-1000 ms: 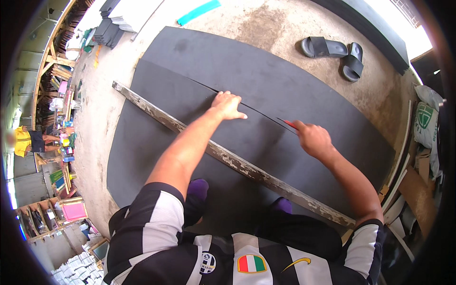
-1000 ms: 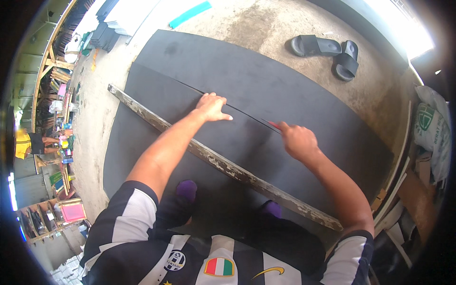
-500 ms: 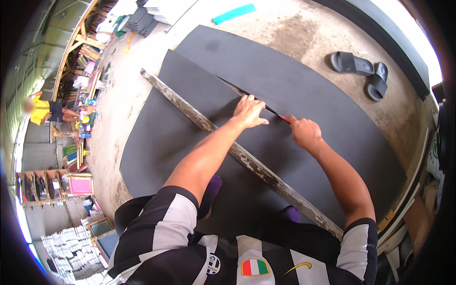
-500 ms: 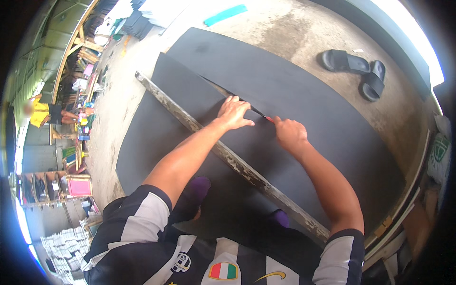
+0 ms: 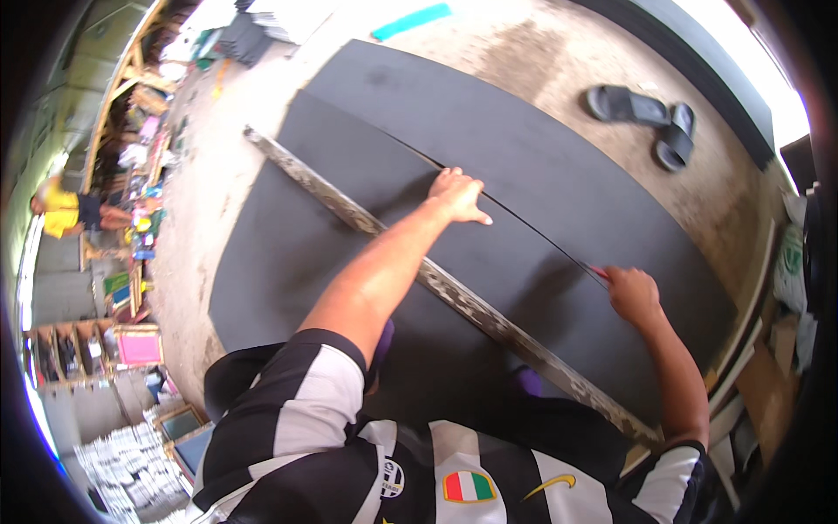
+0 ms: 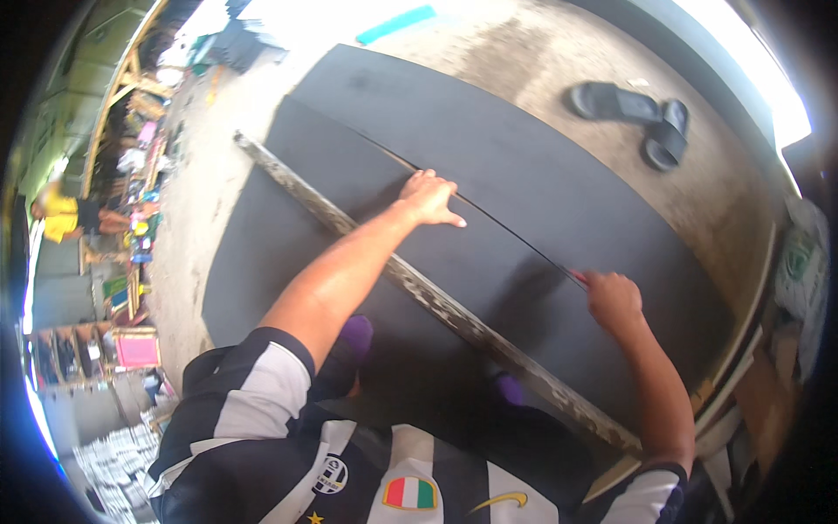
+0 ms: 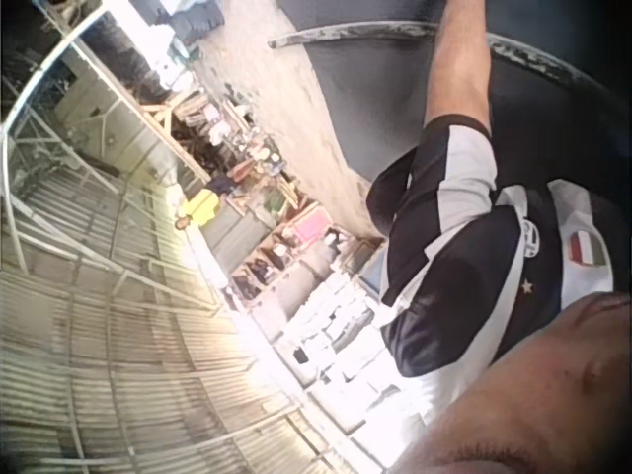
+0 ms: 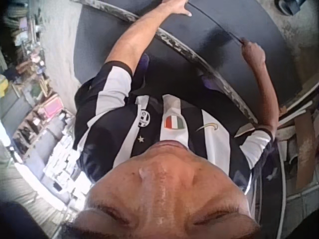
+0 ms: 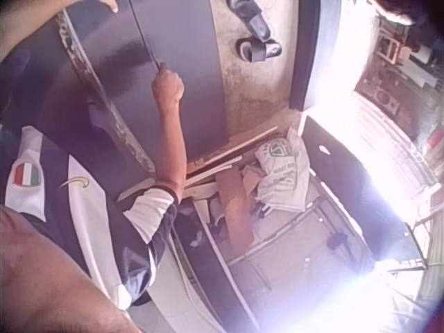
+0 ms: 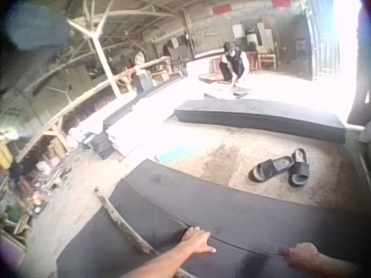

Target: The person kneels on the floor and uses a utility knife and a wooden straightedge to cut a large dark gray sheet into smaller rectangular pieces. The person scores the material along the straightedge, snaps the cut sections, and separates them, repeating the process for multiple cuts.

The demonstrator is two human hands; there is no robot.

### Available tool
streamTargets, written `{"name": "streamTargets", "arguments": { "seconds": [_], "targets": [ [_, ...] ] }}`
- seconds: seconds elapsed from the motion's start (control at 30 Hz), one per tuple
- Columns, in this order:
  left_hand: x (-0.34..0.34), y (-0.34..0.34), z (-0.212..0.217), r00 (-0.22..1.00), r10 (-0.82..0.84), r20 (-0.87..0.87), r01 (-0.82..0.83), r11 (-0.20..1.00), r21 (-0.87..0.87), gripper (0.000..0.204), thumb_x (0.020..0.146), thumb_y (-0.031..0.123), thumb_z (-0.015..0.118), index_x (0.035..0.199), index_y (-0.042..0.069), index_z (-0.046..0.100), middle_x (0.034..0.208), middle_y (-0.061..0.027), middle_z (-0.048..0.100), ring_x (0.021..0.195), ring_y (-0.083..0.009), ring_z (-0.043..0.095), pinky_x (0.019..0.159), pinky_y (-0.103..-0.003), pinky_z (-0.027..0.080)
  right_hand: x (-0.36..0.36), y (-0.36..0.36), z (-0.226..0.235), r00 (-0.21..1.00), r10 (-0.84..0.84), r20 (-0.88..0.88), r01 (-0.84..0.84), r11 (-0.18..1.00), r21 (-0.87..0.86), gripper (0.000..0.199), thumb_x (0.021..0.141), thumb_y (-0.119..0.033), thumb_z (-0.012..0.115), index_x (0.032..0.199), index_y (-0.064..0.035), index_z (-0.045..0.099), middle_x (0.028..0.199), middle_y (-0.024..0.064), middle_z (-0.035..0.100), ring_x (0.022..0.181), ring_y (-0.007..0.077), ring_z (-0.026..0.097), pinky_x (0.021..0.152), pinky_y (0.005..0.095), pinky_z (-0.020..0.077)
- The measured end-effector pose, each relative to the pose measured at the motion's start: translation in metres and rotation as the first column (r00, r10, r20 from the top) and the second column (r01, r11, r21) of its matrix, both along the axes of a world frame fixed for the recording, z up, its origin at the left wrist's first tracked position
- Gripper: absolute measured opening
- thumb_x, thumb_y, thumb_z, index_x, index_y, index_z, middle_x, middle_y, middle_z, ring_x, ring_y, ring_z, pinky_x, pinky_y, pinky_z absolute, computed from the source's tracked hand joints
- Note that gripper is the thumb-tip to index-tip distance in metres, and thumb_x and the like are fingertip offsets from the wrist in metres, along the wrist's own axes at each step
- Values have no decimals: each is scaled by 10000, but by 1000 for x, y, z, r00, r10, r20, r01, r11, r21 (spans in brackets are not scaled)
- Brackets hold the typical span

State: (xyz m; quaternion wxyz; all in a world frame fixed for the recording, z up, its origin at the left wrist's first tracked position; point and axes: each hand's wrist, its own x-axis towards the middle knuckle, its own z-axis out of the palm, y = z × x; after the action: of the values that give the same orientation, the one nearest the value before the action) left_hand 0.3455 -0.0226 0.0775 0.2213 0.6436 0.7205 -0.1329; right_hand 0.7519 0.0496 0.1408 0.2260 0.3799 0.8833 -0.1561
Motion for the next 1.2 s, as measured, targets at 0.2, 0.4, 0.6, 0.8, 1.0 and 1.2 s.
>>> {"name": "streamTargets", "arguments": {
  "seconds": [0.2, 0.4, 0.6, 0.8, 1.0, 1.2],
  "targets": [
    [94, -2, -24, 987, -118, 106, 112, 992, 57, 687, 757, 655, 846, 1176, 123, 735, 1157, -46, 735, 1208, -246, 596, 1071, -445, 399, -28, -11, -12, 948, -72, -309, 85, 996, 30, 213, 1022, -212, 595, 1205, -131, 667, 875, 169, 751, 803, 407, 732, 685, 538, 579],
    [92, -19, -22, 992, -92, 84, 67, 964, 257, 619, 761, 599, 863, 1143, 130, 734, 1128, -14, 744, 1156, -226, 596, 1077, -424, 388, -44, -10, -29, 969, 0, -248, 3, 1000, 11, 225, 1032, -165, 523, 1190, -68, 650, 867, 172, 761, 782, 377, 763, 651, 508, 606],
    [92, -23, -16, 991, -71, 113, 34, 953, 302, 568, 762, 562, 877, 1089, 118, 741, 1093, -18, 759, 1120, -242, 605, 1078, -422, 405, -22, -10, -22, 994, 1, -105, -4, 1000, -24, 276, 994, -116, 535, 1241, -93, 655, 888, 163, 772, 807, 352, 778, 668, 486, 617],
    [92, -21, -10, 988, -70, 135, 30, 960, 280, 553, 767, 554, 877, 1081, 120, 740, 1097, -24, 762, 1121, -253, 605, 1073, -433, 415, 37, -12, -17, 998, -12, 67, 13, 1000, -17, 273, 969, -121, 563, 1214, -107, 683, 918, 160, 779, 854, 343, 787, 705, 476, 626],
    [98, -7, -4, 999, -34, 42, 28, 991, 132, 651, 776, 667, 822, 1141, 133, 754, 1154, -47, 767, 1186, -242, 617, 1085, -426, 429, 136, -13, 10, 979, -85, 185, 86, 996, 2, 237, 983, -201, 615, 1197, -142, 698, 935, 153, 783, 867, 365, 777, 759, 503, 618],
    [155, 14, -19, 989, -134, 59, 134, 991, 3, 705, 783, 673, 812, 1103, 50, 727, 1081, -100, 759, 1154, -293, 644, 1028, -462, 461, 135, -35, 9, 932, -223, -287, 252, 966, 66, 239, 992, -240, 651, 1219, -186, 706, 928, 150, 766, 811, 405, 734, 714, 518, 594]
  ]
}}
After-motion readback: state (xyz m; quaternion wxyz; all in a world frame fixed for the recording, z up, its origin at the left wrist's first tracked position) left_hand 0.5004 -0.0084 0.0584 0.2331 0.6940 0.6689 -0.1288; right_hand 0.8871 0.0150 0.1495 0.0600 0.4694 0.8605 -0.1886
